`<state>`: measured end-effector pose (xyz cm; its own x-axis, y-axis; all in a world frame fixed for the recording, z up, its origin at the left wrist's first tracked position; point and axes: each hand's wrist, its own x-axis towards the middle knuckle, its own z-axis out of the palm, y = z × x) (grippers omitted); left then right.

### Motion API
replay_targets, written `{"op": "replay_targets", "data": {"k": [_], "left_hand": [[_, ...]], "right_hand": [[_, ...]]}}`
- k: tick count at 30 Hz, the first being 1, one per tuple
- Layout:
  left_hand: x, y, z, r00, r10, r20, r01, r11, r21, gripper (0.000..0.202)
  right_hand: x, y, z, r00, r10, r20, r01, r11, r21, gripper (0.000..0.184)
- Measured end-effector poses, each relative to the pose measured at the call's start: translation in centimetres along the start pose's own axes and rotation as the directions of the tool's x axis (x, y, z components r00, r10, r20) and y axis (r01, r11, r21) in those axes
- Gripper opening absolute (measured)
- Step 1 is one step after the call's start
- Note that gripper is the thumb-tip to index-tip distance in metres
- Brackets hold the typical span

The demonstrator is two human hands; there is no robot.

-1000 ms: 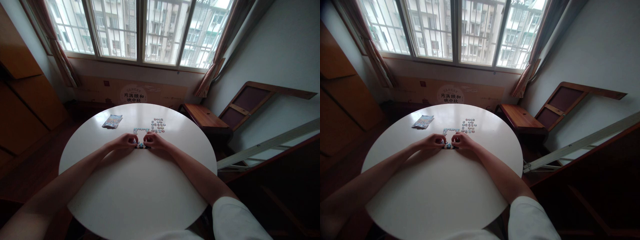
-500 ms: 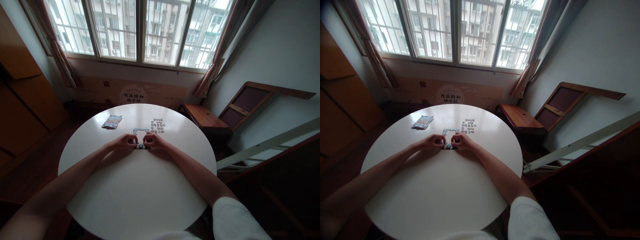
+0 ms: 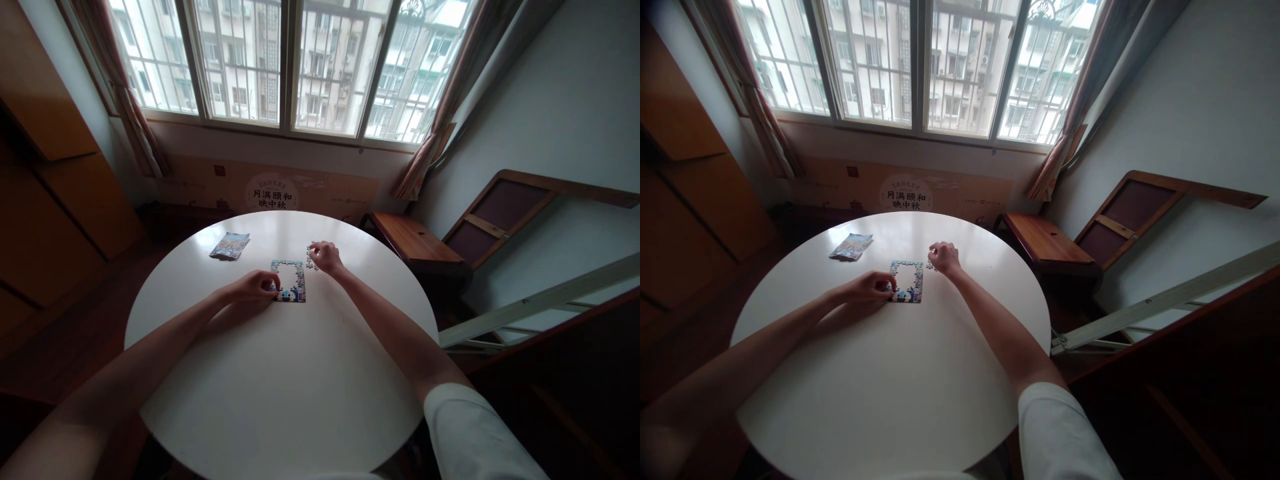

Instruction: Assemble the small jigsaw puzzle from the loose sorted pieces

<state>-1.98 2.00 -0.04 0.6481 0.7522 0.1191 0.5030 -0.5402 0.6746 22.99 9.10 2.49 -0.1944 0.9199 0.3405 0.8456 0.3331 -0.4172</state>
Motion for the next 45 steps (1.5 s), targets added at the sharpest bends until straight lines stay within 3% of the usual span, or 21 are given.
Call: {"op": "replay_targets", "data": {"k": [4, 8, 13, 16, 22, 29, 35, 45], "left_hand": [[0.0, -0.3, 0.0, 1.000, -0.002, -0.008, 0.002, 1.000, 0.009, 0.026], [-0.1, -0.5, 0.0, 1.000, -0.002, -0.013, 0.002, 1.000, 0.011, 0.026], [-0.3, -0.3, -0.1, 1.000, -0.008, -0.011, 0.008, 1.000, 0.000, 0.027], [-0.3, -0.1, 0.0, 1.000, -0.004, -0.024, 0.003, 1.000, -0.005, 0.027], [-0.2, 0.2, -0.1, 1.000, 0.000, -0.022, -0.001, 1.000, -0.024, 0.025], [-0.1, 0.3, 0.1, 1.000, -0.006, -0.020, 0.006, 1.000, -0.029, 0.024], [-0.2, 0.3, 0.1, 1.000, 0.000, -0.015, 0.000, 1.000, -0.014, 0.024], [-0.1, 0.3, 0.0, 1.000, -0.002, -0.011, 0.002, 1.000, -0.016, 0.026]], "right_hand": [[2.4, 0.2, -0.6, 0.983, 0.158, 0.095, -0.130, 0.960, -0.248, 0.034], [3.7, -0.5, 0.1, 0.957, 0.215, 0.195, -0.141, 0.932, -0.335, 0.039], [4.2, -1.7, 1.9, 0.937, 0.259, 0.232, -0.155, 0.908, -0.388, 0.042], [4.1, -2.4, 2.9, 0.951, 0.208, 0.227, -0.116, 0.924, -0.364, 0.039], [3.8, -3.2, 3.8, 0.981, -0.058, 0.183, 0.088, 0.983, -0.163, 0.027], [4.2, -3.3, 4.0, 0.987, 0.101, 0.127, -0.079, 0.983, -0.168, 0.029], [4.6, -3.7, 4.0, 0.968, 0.158, 0.195, -0.126, 0.978, -0.169, 0.018], [4.6, -3.4, 3.9, 0.960, 0.208, 0.188, -0.176, 0.969, -0.174, 0.021]]}}
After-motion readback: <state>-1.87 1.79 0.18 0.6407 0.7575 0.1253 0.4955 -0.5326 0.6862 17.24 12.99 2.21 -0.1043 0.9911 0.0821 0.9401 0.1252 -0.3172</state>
